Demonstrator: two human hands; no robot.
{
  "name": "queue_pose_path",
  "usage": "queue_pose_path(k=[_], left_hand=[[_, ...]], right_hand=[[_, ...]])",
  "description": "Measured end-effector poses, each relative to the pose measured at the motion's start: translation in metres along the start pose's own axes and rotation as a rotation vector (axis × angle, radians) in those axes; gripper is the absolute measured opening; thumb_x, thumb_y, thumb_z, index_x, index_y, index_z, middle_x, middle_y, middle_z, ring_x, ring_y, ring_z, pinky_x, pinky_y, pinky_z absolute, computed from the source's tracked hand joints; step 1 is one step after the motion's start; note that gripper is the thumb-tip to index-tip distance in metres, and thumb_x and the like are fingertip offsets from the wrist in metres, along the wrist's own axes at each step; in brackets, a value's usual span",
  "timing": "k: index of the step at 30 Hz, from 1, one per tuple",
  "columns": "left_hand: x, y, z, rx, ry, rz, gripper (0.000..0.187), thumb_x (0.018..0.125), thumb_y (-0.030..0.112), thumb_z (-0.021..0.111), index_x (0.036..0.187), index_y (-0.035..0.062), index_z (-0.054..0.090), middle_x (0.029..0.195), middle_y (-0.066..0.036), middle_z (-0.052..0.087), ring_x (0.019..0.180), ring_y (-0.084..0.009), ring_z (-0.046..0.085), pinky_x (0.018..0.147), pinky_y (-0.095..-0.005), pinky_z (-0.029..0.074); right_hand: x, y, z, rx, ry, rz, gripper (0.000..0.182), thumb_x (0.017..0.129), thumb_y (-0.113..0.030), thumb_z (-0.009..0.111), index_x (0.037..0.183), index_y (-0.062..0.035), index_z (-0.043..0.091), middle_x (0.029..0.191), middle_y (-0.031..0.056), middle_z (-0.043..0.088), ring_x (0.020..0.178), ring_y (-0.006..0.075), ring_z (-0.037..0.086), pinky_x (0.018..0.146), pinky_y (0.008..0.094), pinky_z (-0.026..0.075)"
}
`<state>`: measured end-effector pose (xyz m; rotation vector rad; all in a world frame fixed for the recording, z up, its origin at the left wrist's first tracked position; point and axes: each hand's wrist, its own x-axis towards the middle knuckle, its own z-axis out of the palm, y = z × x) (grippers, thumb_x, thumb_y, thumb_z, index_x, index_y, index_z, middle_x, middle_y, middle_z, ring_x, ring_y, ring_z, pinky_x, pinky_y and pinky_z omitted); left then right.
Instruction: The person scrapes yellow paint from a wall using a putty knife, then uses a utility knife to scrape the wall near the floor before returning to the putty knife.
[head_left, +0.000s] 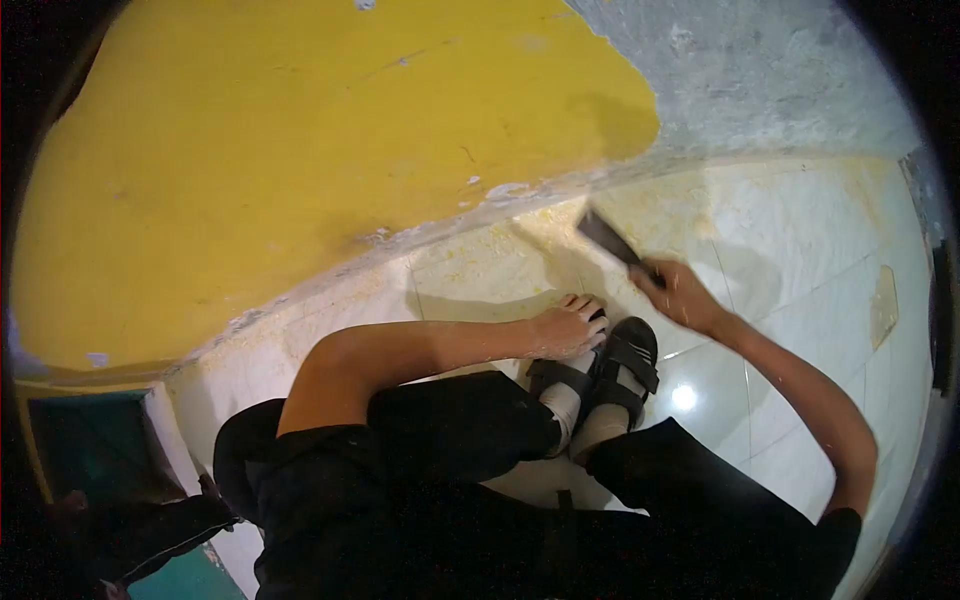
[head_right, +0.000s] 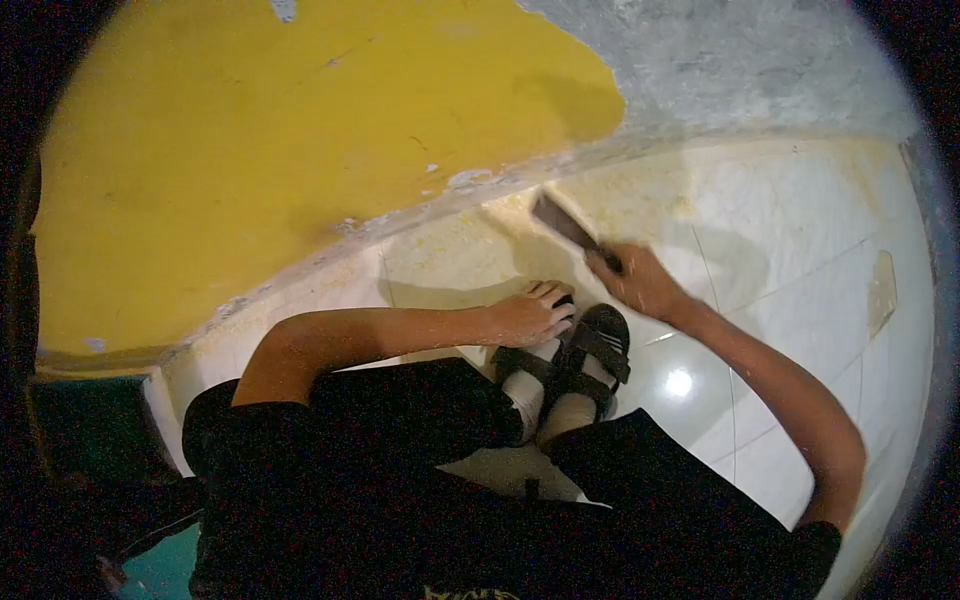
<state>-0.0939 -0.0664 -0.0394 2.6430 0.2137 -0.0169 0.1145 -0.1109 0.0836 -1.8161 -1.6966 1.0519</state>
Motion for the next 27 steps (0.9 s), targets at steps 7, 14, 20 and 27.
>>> queue_pose_path(k=[7,14,20,27], left_hand=[[-0.011,0.011,0.012,0.029,0.114,0.059,0.039,0.092,0.023,0.049,0.123,-0.0009,0.049,0.135,-0.025,0.038,0.130,-0.0390,0.033,0.106,-0.0496,0.029],[-0.017,0.025,0.008,0.004,0.089,-0.007,0.039,0.094,0.025,0.048,0.122,-0.0013,0.050,0.136,-0.026,0.039,0.130,-0.0413,0.034,0.102,-0.0493,0.036],[0.031,0.043,-0.066,-0.545,0.093,-0.138,0.033,0.093,0.025,0.051,0.115,0.0007,0.051,0.111,-0.023,0.056,0.105,-0.0384,0.055,0.093,-0.0448,0.043],[0.125,0.040,-0.169,-1.297,0.851,0.065,0.042,0.100,0.038,0.040,0.110,-0.0023,0.048,0.098,-0.012,0.059,0.093,-0.0186,0.060,0.080,-0.0309,0.049]], right_hand=[[-0.135,0.054,0.000,-0.107,-0.216,0.311,0.028,0.091,-0.025,0.056,0.082,0.0014,0.055,0.059,0.0106,0.050,0.054,0.0183,0.053,0.051,0.0363,0.044],[-0.146,0.064,0.012,0.574,-0.009,0.774,0.019,0.091,-0.023,0.054,0.100,-0.0057,0.051,0.059,-0.0019,0.042,0.043,0.0082,0.043,0.038,0.0265,0.039],[-0.082,-0.020,-0.021,0.531,0.267,0.393,0.019,0.096,-0.023,0.048,0.105,-0.0069,0.048,0.059,-0.0040,0.039,0.046,0.0044,0.038,0.040,0.0222,0.033],[0.012,-0.071,-0.058,0.765,0.361,0.092,0.033,0.100,-0.038,0.041,0.089,-0.0085,0.051,0.054,-0.0059,0.038,0.041,0.0030,0.032,0.037,0.0205,0.026]])
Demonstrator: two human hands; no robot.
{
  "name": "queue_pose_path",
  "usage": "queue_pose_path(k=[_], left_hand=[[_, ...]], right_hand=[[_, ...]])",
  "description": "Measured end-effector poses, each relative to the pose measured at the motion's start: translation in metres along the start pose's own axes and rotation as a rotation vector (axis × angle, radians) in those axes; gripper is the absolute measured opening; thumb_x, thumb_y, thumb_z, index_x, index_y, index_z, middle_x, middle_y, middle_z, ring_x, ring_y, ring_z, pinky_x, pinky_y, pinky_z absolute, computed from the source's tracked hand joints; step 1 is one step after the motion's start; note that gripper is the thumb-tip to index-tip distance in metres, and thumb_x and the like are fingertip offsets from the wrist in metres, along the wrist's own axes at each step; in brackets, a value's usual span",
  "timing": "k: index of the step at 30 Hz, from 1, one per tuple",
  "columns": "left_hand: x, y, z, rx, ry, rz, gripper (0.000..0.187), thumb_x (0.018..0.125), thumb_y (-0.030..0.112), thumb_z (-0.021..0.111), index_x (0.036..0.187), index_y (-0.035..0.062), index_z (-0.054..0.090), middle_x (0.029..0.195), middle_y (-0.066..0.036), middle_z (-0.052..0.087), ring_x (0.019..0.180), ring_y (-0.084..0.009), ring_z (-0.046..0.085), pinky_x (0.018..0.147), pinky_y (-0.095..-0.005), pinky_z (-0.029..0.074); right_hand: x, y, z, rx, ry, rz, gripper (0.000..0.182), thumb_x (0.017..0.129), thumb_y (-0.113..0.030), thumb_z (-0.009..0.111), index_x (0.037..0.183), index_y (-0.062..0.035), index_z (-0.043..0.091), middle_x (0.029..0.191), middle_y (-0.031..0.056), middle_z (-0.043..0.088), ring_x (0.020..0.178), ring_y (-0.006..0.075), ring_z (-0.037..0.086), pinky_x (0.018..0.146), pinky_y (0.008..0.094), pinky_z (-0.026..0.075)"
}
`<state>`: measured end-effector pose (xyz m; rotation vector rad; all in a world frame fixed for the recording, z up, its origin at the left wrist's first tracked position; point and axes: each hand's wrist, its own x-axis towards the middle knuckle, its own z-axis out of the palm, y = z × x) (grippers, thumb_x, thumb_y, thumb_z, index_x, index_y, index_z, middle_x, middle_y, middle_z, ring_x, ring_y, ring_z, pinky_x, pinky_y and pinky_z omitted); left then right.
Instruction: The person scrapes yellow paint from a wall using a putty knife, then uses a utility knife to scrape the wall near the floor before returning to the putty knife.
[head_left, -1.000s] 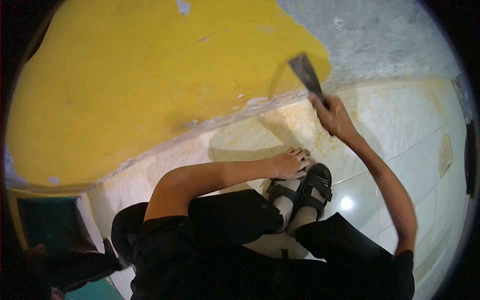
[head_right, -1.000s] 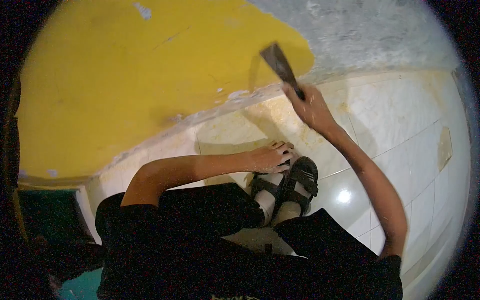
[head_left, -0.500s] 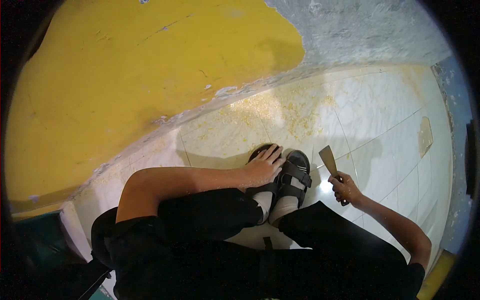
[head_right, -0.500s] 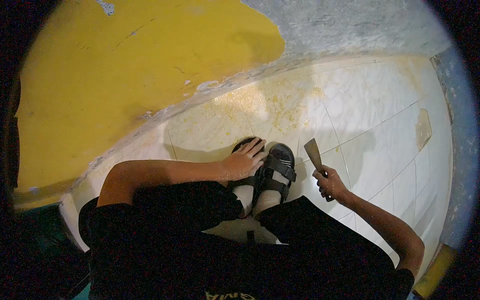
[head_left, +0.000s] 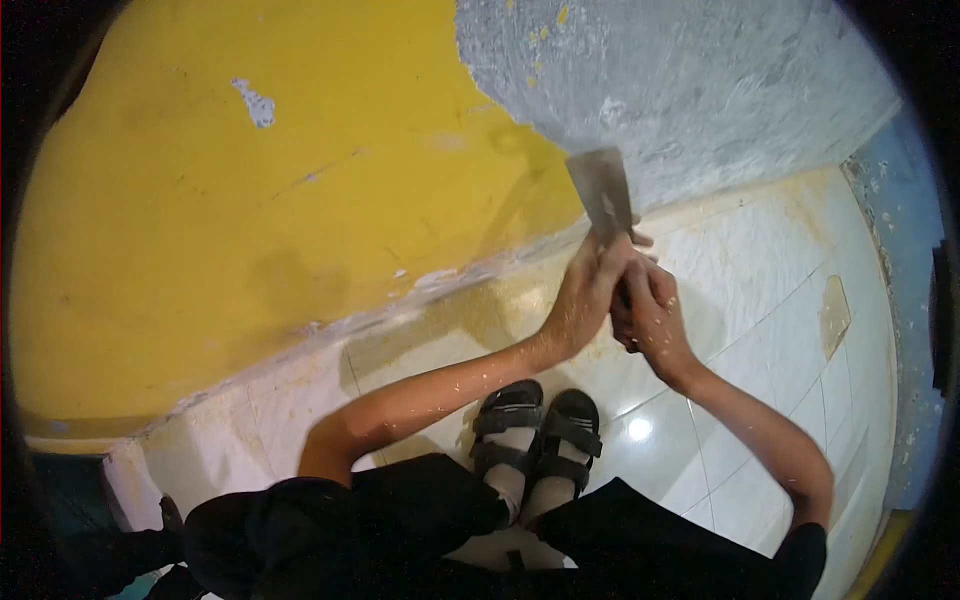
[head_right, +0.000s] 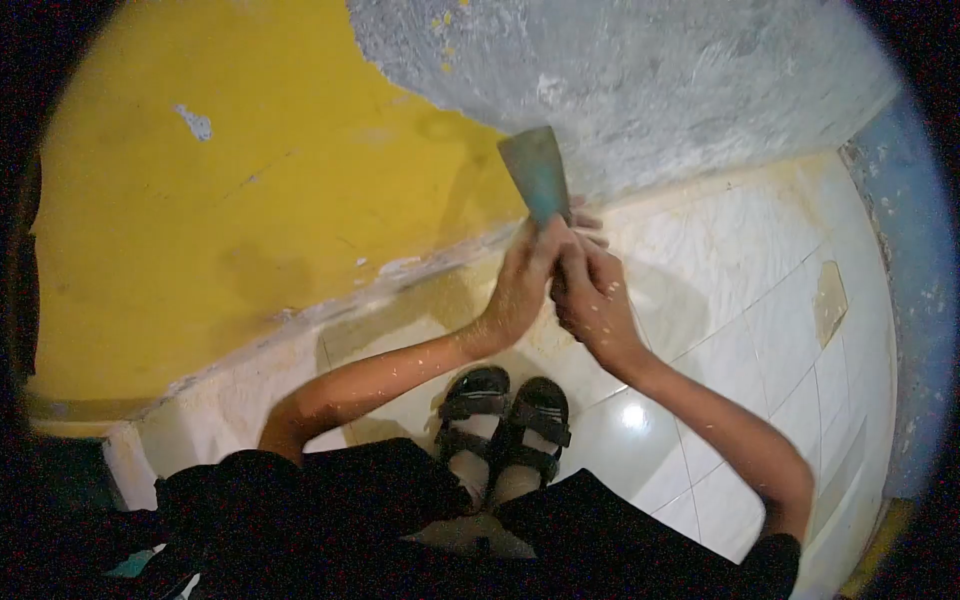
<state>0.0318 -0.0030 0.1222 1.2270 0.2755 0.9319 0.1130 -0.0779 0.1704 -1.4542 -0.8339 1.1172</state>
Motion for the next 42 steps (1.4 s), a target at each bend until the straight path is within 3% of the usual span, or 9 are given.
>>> queue_pose_path(k=[3,12,17,20,25,28,31,34,42], left_hand=[[0.037,0.022,-0.008,-0.269,0.126,-0.103,0.046,0.098,0.042,0.041,0.105,-0.0007,0.054,0.082,-0.009,0.062,0.069,-0.0181,0.063,0.065,-0.0295,0.052],[0.055,0.021,-0.023,-0.246,0.038,0.028,0.045,0.099,0.040,0.039,0.110,-0.0017,0.050,0.097,-0.015,0.063,0.083,-0.0218,0.065,0.071,-0.0306,0.053],[0.050,0.028,-0.017,-0.326,0.114,-0.032,0.042,0.099,0.039,0.040,0.107,-0.0012,0.051,0.093,-0.012,0.062,0.077,-0.0189,0.062,0.070,-0.0293,0.052],[0.046,0.044,-0.018,-0.279,0.199,0.062,0.042,0.099,0.040,0.041,0.102,0.0003,0.052,0.089,-0.010,0.061,0.073,-0.0172,0.061,0.068,-0.0286,0.051],[0.038,0.049,-0.016,-0.264,0.280,0.045,0.043,0.099,0.039,0.040,0.097,-0.0016,0.052,0.083,-0.013,0.063,0.069,-0.0183,0.063,0.062,-0.0284,0.052],[0.042,0.052,-0.014,-0.218,0.299,0.057,0.042,0.100,0.038,0.040,0.098,-0.0022,0.052,0.083,-0.014,0.062,0.071,-0.0192,0.063,0.064,-0.0291,0.052],[0.044,0.045,-0.012,-0.228,0.083,0.069,0.040,0.100,0.036,0.039,0.105,-0.0017,0.052,0.099,-0.016,0.064,0.084,-0.0235,0.065,0.074,-0.0305,0.052],[0.047,0.033,-0.006,-0.282,0.096,0.058,0.041,0.101,0.036,0.037,0.108,-0.0019,0.050,0.100,-0.017,0.064,0.087,-0.0247,0.066,0.076,-0.0307,0.052],[0.054,0.021,-0.015,-0.270,0.200,0.031,0.042,0.100,0.039,0.036,0.103,-0.0008,0.049,0.087,-0.014,0.065,0.064,-0.0163,0.062,0.053,-0.0234,0.048]], right_hand=[[0.017,-0.003,0.031,0.127,0.066,-0.053,0.034,0.100,-0.037,0.041,0.087,-0.0080,0.053,0.054,-0.0057,0.040,0.041,0.0033,0.034,0.039,0.0203,0.026],[0.035,0.013,0.023,-0.187,0.180,-0.230,0.038,0.101,-0.033,0.040,0.088,-0.0006,0.055,0.057,-0.0012,0.042,0.055,0.0060,0.035,0.051,0.0237,0.031],[0.044,0.011,0.026,-0.363,0.250,-0.371,0.040,0.100,-0.030,0.042,0.090,0.0061,0.057,0.065,0.0135,0.057,0.059,0.0139,0.045,0.054,0.0312,0.039],[0.046,-0.001,0.036,-0.480,0.271,-0.570,0.042,0.100,-0.032,0.042,0.081,0.0031,0.057,0.060,0.0019,0.050,0.057,0.0072,0.041,0.051,0.0253,0.035],[0.039,-0.004,0.042,-0.373,0.194,-0.423,0.041,0.100,-0.029,0.043,0.083,0.0056,0.057,0.062,0.0064,0.055,0.059,0.0090,0.043,0.053,0.0272,0.037],[0.041,0.001,0.040,-0.446,0.184,-0.546,0.040,0.100,-0.031,0.043,0.081,0.0020,0.055,0.060,0.0023,0.052,0.052,0.0084,0.042,0.047,0.0263,0.035],[0.034,0.013,0.028,0.033,0.044,-0.198,0.040,0.099,-0.039,0.044,0.078,-0.0043,0.051,0.053,-0.0018,0.041,0.043,0.0085,0.039,0.040,0.0244,0.032],[0.038,0.035,0.020,0.125,0.002,-0.133,0.045,0.098,-0.043,0.043,0.073,-0.0059,0.047,0.051,-0.0016,0.039,0.039,0.0081,0.035,0.037,0.0249,0.029],[0.049,0.050,0.014,0.046,0.032,-0.167,0.046,0.099,-0.042,0.042,0.071,-0.0047,0.046,0.052,-0.0021,0.040,0.044,0.0068,0.037,0.041,0.0243,0.030]])
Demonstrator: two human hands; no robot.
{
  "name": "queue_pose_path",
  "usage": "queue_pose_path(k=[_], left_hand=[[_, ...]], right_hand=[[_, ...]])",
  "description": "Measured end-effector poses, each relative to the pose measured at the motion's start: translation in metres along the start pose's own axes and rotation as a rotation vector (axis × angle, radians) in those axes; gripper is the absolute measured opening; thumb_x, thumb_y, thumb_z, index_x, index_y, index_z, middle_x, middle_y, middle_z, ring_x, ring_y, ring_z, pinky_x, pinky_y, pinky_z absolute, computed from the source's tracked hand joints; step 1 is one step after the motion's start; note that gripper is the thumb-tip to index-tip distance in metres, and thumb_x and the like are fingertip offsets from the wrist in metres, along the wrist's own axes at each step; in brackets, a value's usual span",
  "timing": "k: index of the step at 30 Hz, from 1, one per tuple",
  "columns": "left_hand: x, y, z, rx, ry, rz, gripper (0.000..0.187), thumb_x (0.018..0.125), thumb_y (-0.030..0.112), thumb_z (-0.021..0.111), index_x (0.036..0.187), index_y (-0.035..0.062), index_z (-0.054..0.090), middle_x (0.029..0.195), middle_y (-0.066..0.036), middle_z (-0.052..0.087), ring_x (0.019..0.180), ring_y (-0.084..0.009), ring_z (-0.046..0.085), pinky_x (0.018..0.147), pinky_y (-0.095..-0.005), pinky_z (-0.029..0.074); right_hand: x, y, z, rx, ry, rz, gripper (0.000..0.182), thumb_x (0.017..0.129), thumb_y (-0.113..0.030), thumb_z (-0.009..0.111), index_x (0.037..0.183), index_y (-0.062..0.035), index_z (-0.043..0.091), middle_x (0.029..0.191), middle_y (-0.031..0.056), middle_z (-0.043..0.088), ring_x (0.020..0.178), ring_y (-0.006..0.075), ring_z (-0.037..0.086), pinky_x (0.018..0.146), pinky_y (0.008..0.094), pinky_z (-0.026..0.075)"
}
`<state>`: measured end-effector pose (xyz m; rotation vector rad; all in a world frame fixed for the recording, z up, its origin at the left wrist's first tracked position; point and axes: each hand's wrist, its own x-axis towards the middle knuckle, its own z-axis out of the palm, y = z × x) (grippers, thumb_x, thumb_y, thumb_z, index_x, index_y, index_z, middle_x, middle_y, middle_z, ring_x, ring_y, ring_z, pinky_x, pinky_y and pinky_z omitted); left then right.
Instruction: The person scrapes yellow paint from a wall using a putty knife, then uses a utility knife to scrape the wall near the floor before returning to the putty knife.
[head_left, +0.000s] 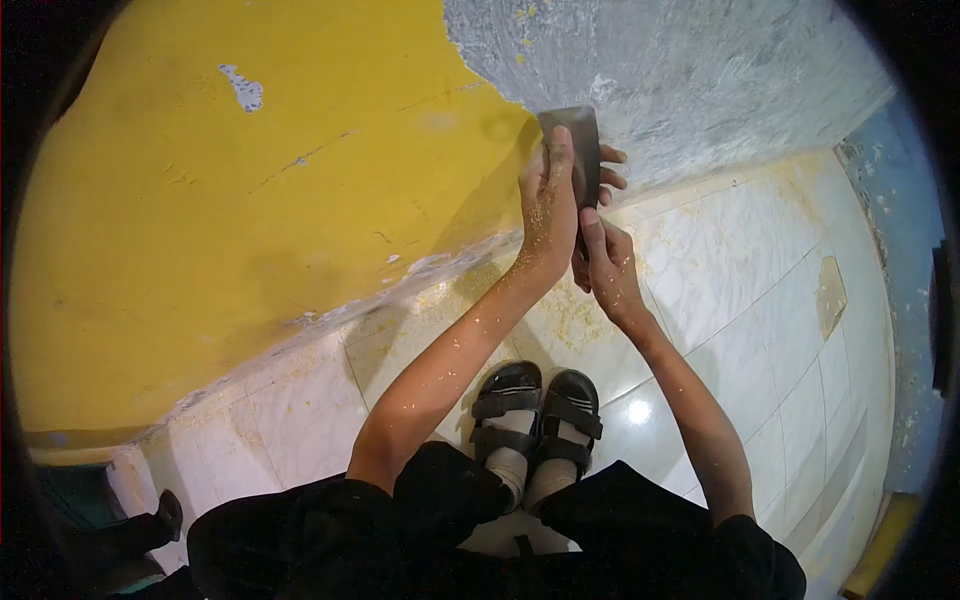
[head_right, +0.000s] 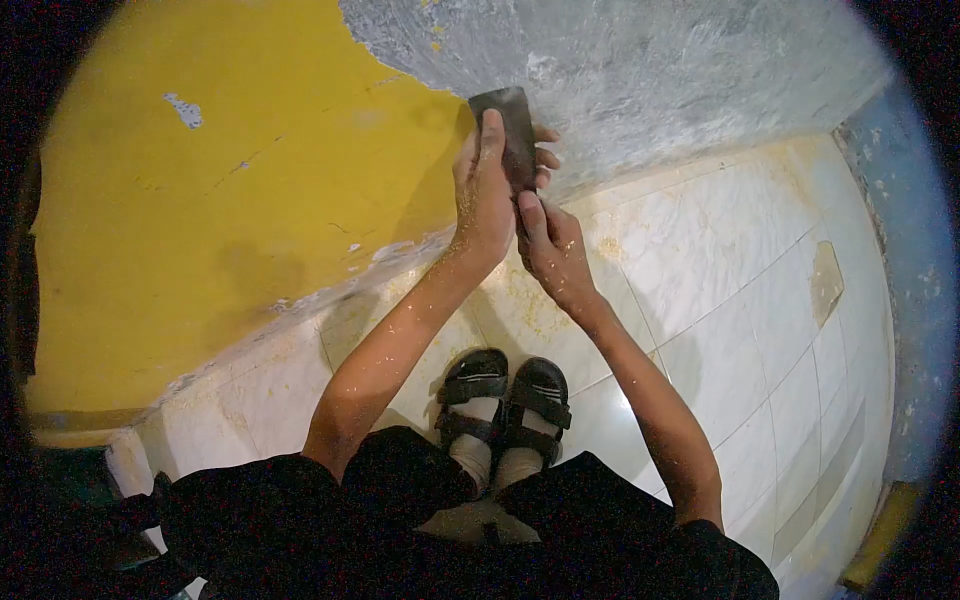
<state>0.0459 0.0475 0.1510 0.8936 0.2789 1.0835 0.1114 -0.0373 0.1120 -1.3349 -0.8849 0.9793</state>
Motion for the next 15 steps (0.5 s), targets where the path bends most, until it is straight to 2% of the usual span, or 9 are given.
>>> queue_pose_path(k=[3,5,9,11,12,14,15], left_hand=[[0.000,-0.001,0.000,-0.035,0.043,0.023,0.043,0.100,0.040,0.036,0.100,-0.0003,0.050,0.085,-0.013,0.064,0.061,-0.0146,0.059,0.051,-0.0227,0.045],[0.001,0.003,0.000,-0.014,0.051,0.013,0.049,0.098,0.047,0.037,0.095,0.0014,0.054,0.082,-0.009,0.063,0.059,-0.0126,0.052,0.053,-0.0236,0.044],[0.004,0.009,0.002,-0.068,0.037,0.026,0.049,0.098,0.048,0.037,0.094,0.0019,0.054,0.080,-0.007,0.062,0.058,-0.0124,0.052,0.053,-0.0233,0.043],[0.005,0.009,0.002,-0.071,0.029,0.016,0.050,0.097,0.050,0.038,0.094,0.0026,0.054,0.078,-0.007,0.061,0.058,-0.0131,0.052,0.052,-0.0233,0.042],[0.006,0.009,0.001,-0.071,0.028,0.018,0.050,0.097,0.050,0.038,0.094,0.0026,0.054,0.078,-0.007,0.061,0.058,-0.0131,0.052,0.052,-0.0233,0.042],[0.004,0.008,0.000,-0.076,0.049,-0.026,0.048,0.099,0.047,0.036,0.089,0.0027,0.052,0.072,-0.010,0.062,0.053,-0.0135,0.054,0.046,-0.0224,0.041],[0.002,0.007,0.001,-0.079,0.047,-0.032,0.048,0.099,0.047,0.036,0.089,0.0027,0.052,0.072,-0.010,0.062,0.053,-0.0135,0.054,0.046,-0.0224,0.041]], right_hand=[[0.003,0.000,-0.004,-0.146,0.013,-0.038,0.048,0.099,-0.040,0.042,0.071,-0.0015,0.048,0.054,-0.0009,0.042,0.049,0.0072,0.038,0.045,0.0258,0.031],[0.006,-0.002,-0.002,-0.306,0.037,-0.148,0.045,0.099,-0.042,0.040,0.072,-0.0068,0.046,0.055,-0.0046,0.039,0.045,0.0039,0.034,0.041,0.0213,0.027],[0.008,-0.013,-0.004,-0.397,0.049,-0.178,0.044,0.099,-0.041,0.040,0.072,-0.0074,0.046,0.056,-0.0051,0.039,0.046,0.0035,0.034,0.042,0.0206,0.027],[0.007,-0.018,-0.005,-0.444,0.065,-0.165,0.043,0.099,-0.032,0.044,0.079,0.0053,0.053,0.055,0.0095,0.043,0.055,0.0135,0.036,0.051,0.0324,0.034],[0.008,-0.024,-0.004,-0.444,0.064,-0.167,0.043,0.099,-0.032,0.044,0.079,0.0053,0.053,0.055,0.0095,0.043,0.055,0.0135,0.036,0.051,0.0324,0.034],[0.006,-0.036,-0.004,-0.597,0.041,-0.255,0.039,0.099,-0.029,0.045,0.084,0.0061,0.054,0.057,0.0165,0.047,0.054,0.0179,0.038,0.053,0.0350,0.038],[0.006,-0.038,-0.006,-0.600,0.046,-0.249,0.039,0.099,-0.029,0.045,0.084,0.0061,0.054,0.057,0.0165,0.047,0.054,0.0179,0.038,0.053,0.0350,0.038]])
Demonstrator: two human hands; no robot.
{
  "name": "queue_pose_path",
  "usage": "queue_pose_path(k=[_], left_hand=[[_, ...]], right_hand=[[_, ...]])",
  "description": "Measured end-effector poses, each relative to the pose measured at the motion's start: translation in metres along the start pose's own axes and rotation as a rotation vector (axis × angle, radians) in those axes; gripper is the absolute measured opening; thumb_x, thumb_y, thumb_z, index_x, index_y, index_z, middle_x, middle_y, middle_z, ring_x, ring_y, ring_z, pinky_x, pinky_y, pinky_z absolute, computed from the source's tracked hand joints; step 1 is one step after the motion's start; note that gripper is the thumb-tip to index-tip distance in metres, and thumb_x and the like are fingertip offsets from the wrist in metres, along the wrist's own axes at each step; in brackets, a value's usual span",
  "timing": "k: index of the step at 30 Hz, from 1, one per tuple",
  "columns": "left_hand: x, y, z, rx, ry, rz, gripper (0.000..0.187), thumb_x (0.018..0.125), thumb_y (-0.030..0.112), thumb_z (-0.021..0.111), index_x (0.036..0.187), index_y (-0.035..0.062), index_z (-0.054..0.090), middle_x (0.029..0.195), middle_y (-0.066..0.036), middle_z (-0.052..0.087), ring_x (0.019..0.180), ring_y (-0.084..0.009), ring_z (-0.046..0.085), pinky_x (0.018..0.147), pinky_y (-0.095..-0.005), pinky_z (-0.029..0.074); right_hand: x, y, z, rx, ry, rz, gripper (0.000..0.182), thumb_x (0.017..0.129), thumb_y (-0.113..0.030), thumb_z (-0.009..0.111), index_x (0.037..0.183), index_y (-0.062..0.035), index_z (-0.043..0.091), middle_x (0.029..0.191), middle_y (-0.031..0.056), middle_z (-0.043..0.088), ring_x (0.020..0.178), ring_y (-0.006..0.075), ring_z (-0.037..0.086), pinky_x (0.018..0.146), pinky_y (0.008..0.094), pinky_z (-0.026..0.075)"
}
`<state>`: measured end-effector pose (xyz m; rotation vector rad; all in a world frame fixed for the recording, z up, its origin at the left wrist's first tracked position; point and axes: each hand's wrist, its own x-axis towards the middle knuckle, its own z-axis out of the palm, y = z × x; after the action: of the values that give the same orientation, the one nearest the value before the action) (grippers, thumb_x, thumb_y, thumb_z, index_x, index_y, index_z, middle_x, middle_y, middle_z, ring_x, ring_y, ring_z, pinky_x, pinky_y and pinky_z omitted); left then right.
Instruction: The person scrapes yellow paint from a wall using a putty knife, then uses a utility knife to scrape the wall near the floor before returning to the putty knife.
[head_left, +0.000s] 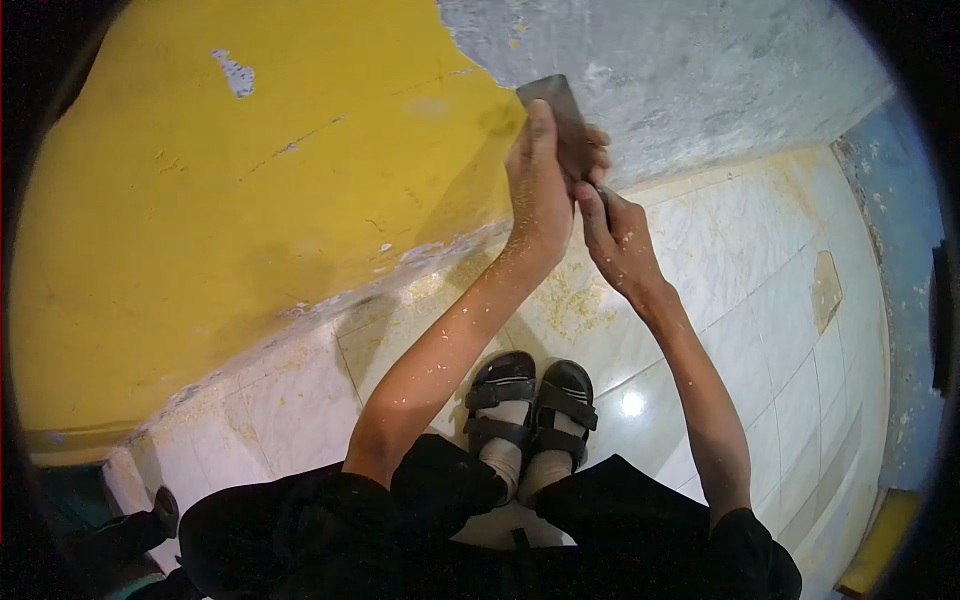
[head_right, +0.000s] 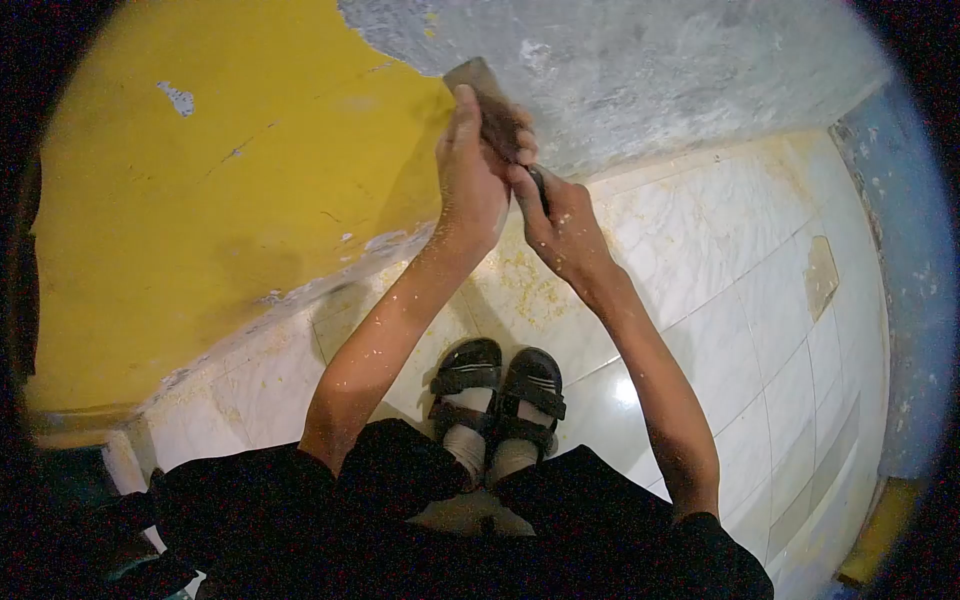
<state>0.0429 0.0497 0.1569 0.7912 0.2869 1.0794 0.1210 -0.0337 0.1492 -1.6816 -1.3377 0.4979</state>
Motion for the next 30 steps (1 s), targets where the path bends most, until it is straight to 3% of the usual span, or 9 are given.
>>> queue_pose_path(k=[3,5,6,10,14,20,25,30], left_hand=[[-0.008,0.000,0.009,-0.159,0.106,-0.051,0.054,0.097,0.054,0.034,0.083,0.0051,0.051,0.063,-0.007,0.057,0.048,-0.0134,0.050,0.042,-0.0229,0.037],[-0.018,0.002,0.008,-0.317,0.181,0.108,0.049,0.094,0.056,0.041,0.087,0.0081,0.049,0.064,-0.003,0.050,0.052,-0.0137,0.045,0.048,-0.0251,0.037],[-0.017,0.006,0.005,-0.254,0.190,0.139,0.051,0.092,0.060,0.041,0.087,0.0098,0.048,0.066,-0.003,0.049,0.052,-0.0131,0.044,0.048,-0.0244,0.036],[-0.013,0.024,0.007,-0.018,0.069,0.035,0.053,0.094,0.058,0.037,0.091,0.0071,0.050,0.074,-0.005,0.055,0.060,-0.0139,0.051,0.053,-0.0254,0.041],[-0.010,0.007,0.018,-0.063,0.057,-0.015,0.053,0.096,0.054,0.035,0.095,0.0044,0.052,0.079,-0.007,0.059,0.067,-0.0173,0.057,0.060,-0.0283,0.046],[0.000,-0.006,-0.009,-0.052,-0.084,-0.087,0.055,0.093,0.058,0.039,0.095,0.0043,0.052,0.079,-0.007,0.059,0.067,-0.0170,0.057,0.059,-0.0276,0.046],[0.002,0.000,-0.006,-0.053,-0.080,-0.053,0.057,0.092,0.059,0.039,0.097,0.0041,0.052,0.083,-0.009,0.060,0.069,-0.0173,0.058,0.059,-0.0270,0.047],[0.004,-0.006,-0.002,-0.083,-0.098,0.006,0.059,0.092,0.059,0.038,0.104,0.0032,0.051,0.091,-0.011,0.063,0.078,-0.0196,0.062,0.066,-0.0297,0.050]], right_hand=[[0.003,-0.005,-0.009,-0.028,-0.015,-0.130,0.039,0.098,-0.029,0.045,0.087,0.0069,0.055,0.062,0.0225,0.052,0.055,0.0223,0.040,0.056,0.0374,0.040],[0.008,-0.017,-0.015,-0.058,-0.223,-0.166,0.043,0.097,-0.032,0.046,0.088,0.0078,0.056,0.066,0.0245,0.055,0.056,0.0242,0.042,0.057,0.0385,0.042],[0.010,-0.022,-0.013,-0.005,-0.268,-0.095,0.046,0.097,-0.036,0.046,0.086,0.0084,0.055,0.064,0.0228,0.053,0.056,0.0221,0.042,0.057,0.0381,0.041],[0.007,-0.008,-0.001,0.115,-0.190,0.022,0.048,0.097,-0.037,0.047,0.081,0.0079,0.053,0.059,0.0183,0.051,0.061,0.0143,0.042,0.057,0.0367,0.041],[-0.003,0.007,0.003,0.180,-0.016,-0.042,0.046,0.098,-0.036,0.045,0.083,0.0064,0.053,0.059,0.0171,0.049,0.059,0.0146,0.039,0.056,0.0354,0.039],[0.003,0.025,0.003,0.083,-0.030,-0.006,0.046,0.099,-0.034,0.043,0.081,0.0072,0.051,0.058,0.0174,0.046,0.057,0.0153,0.037,0.053,0.0361,0.036],[0.010,0.016,-0.001,0.057,-0.056,0.076,0.047,0.099,-0.034,0.042,0.079,0.0076,0.051,0.057,0.0169,0.045,0.057,0.0150,0.037,0.053,0.0358,0.037],[0.015,0.018,-0.016,0.063,-0.086,0.021,0.050,0.099,-0.036,0.043,0.077,0.0079,0.053,0.055,0.0110,0.042,0.058,0.0118,0.038,0.052,0.0347,0.035]])
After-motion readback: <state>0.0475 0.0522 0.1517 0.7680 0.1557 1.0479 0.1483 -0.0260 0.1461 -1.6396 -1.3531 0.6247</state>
